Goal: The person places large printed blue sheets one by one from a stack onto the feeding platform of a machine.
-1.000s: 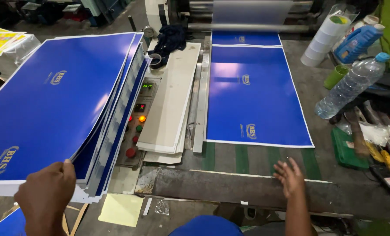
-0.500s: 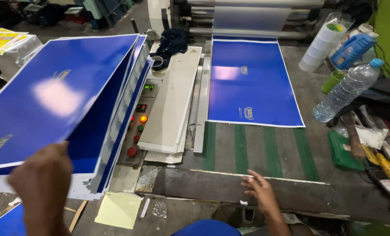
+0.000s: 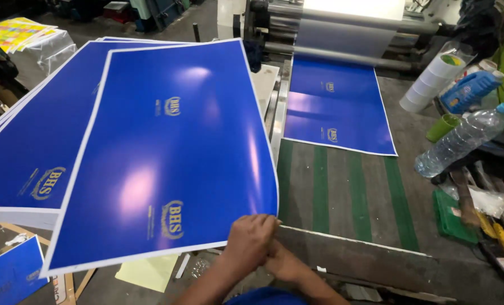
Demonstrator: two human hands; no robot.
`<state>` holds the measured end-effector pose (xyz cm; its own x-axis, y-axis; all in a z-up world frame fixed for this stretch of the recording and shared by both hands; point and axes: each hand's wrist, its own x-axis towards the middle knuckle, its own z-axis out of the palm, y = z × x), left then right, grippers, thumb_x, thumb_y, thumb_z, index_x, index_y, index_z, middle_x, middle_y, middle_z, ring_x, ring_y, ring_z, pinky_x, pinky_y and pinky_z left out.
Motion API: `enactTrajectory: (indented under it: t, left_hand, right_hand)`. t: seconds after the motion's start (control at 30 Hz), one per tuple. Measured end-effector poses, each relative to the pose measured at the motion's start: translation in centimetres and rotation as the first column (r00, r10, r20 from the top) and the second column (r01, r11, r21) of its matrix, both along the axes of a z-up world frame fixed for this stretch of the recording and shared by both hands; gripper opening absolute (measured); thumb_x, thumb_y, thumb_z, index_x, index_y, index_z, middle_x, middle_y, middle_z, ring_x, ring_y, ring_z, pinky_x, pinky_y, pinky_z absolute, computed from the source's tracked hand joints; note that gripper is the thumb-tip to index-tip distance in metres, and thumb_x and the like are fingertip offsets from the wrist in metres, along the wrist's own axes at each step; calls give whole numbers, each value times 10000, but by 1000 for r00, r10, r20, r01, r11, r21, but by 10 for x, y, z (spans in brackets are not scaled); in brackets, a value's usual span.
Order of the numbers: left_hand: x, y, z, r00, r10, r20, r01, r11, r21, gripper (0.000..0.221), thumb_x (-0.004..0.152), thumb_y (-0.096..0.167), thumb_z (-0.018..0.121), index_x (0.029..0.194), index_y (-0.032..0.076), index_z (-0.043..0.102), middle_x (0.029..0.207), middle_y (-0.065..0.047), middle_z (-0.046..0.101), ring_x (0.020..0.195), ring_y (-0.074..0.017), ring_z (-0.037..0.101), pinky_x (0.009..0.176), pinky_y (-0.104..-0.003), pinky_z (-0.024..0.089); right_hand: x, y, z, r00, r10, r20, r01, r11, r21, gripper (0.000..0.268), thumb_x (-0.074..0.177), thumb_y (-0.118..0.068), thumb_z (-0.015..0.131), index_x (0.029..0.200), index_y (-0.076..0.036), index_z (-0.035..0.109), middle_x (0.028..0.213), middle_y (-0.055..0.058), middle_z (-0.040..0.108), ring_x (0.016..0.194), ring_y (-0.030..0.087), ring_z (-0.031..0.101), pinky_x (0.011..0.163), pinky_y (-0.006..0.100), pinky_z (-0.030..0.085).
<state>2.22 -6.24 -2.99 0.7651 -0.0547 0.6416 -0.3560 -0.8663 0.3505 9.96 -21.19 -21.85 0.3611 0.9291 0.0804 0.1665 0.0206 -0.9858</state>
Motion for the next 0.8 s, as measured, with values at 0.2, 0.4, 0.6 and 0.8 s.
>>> enactTrajectory:
  t: [0.2, 0.4, 0.6, 0.8]
  left_hand:
    - [-1, -6, -1, 963, -187, -192, 170, 980, -103, 123, 842, 156, 702, 874, 68, 624, 870, -126, 700, 831, -347, 706, 680, -475, 547]
    - [10, -14, -33, 922, -162, -350, 117, 982, -147, 226, 831, 151, 690, 1027, 44, 653, 954, -170, 717, 888, -406, 696, 693, -532, 533]
    - [-11, -15, -20, 938, -204, -280, 172, 976, -136, 231, 888, 164, 707, 1079, 38, 676, 1055, -179, 740, 987, -376, 716, 842, -492, 564]
    - [-44, 51, 45, 985, 156, 68, -159, 987, 35, 198, 830, 9, 698, 1023, 54, 701, 1044, -148, 754, 984, -313, 736, 854, -436, 598]
  right_hand:
    - [14, -29, -22, 516, -529, -673, 488, 828, -277, 421, 852, -271, 710, 1225, -103, 613, 1057, 98, 699, 885, 237, 698, 774, 423, 565]
    - [32, -49, -62, 638, 60, -768, 267, 918, 293, 228, 1106, -193, 631, 1106, 34, 648, 1002, 144, 698, 906, 230, 688, 794, 360, 563]
    - [51, -44, -78, 467, -432, -772, 672, 741, -8, 153, 990, -49, 566, 1110, -34, 660, 985, 111, 723, 857, 217, 693, 731, 356, 569]
    - [68, -123, -76, 291, -607, -739, 860, 504, -76, 200, 980, -69, 573, 1180, -63, 582, 1001, 109, 692, 871, 252, 703, 734, 483, 606]
